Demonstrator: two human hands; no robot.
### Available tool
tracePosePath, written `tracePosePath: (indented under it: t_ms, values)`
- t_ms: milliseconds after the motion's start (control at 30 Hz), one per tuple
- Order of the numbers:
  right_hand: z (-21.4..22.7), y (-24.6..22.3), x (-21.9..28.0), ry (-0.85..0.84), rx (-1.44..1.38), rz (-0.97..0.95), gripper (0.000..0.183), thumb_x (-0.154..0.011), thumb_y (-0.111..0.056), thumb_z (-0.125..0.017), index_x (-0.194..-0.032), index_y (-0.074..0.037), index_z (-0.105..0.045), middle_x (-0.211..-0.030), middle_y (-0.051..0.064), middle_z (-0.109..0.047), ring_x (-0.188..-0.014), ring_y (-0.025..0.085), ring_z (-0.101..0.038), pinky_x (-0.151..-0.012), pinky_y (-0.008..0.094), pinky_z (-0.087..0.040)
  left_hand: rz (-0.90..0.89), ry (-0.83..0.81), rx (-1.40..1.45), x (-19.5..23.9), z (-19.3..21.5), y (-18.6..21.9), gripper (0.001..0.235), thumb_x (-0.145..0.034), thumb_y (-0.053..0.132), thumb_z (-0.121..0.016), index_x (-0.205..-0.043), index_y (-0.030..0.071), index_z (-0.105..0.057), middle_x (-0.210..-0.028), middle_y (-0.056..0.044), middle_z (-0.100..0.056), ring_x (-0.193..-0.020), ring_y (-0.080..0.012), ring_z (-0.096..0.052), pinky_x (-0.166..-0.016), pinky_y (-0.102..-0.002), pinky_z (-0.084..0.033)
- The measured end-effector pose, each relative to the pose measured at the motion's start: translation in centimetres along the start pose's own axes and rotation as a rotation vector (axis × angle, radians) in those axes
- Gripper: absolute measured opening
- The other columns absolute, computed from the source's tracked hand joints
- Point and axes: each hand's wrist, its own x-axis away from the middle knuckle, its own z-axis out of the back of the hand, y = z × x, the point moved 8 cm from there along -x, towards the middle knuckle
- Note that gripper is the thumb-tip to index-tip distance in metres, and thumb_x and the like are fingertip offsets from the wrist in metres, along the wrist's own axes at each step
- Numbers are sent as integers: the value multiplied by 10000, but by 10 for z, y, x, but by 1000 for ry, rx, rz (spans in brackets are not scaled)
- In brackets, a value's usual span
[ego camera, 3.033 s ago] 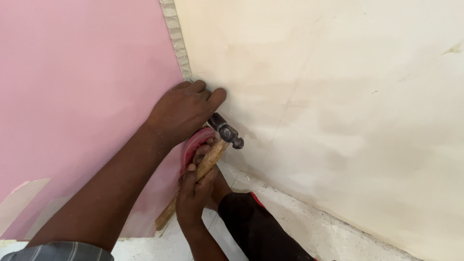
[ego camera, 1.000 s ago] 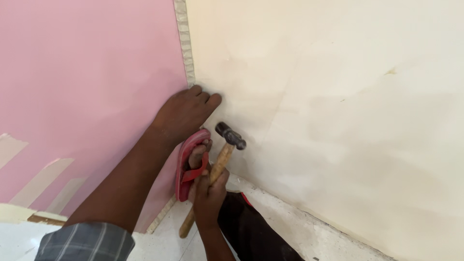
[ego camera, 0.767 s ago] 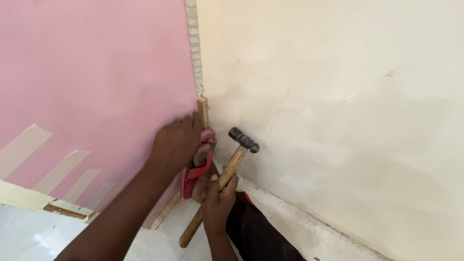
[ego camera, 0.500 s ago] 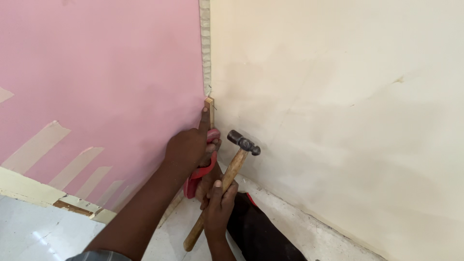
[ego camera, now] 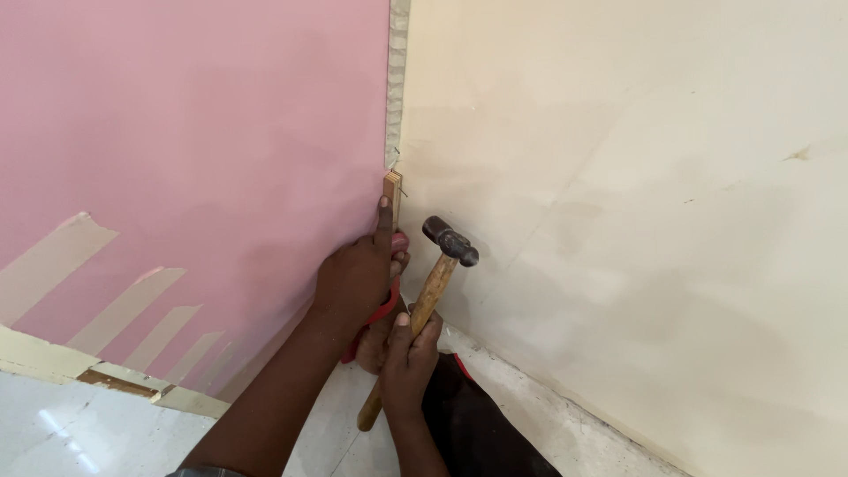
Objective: The person is installing a wooden baseboard along the bottom of a wall. They use a hammer to tap the baseboard into place and a pair of pliers to adjust it.
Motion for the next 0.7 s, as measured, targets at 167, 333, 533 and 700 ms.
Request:
tracePosePath:
  t_ms: [167,333,533,700]
  values:
    - [-6,7,1,-11,-20,-50,320,-1045,-295,-491,-1167,-1,-524,-781,70,-593,-647,98,-552,-568,258,-468,-16,89,-156,1,0,2,823,-948,359,-639,-1595,20,-258,-962,-119,-734,-756,-242,-729,-665,-365,-606]
    - [-19,-8,4,34,-93,130,304,-1082,-277,-484,-1183,10,-494,-861,68,-601,-713,97,-572,-627,255,-501,75,-94,-53,4,-6,-6,851,-938,363,-635,-1607,36,-223,-975,-137,-734,-770,-256,-727,-676,-372,-602]
    - [-36,5,-22,-35,31,113,328,-1074,-281,-458,-1198,20,-504,-955,95,-683,-815,149,-666,-706,285,-544,70,-70,-39,2,-2,-7,869,-937,359,-640,-1615,51,-191,-984,-161,-730,-802,-278,-726,-706,-387,-601]
    - [-14,14,-11,78,55,155,303,-1059,-263,-533,-1205,-3,-481,-980,113,-672,-857,167,-672,-761,318,-550,83,-124,-21,-1,0,-4,867,-957,367,-630,-1626,71,-164,-980,-178,-728,-827,-294,-725,-741,-401,-599]
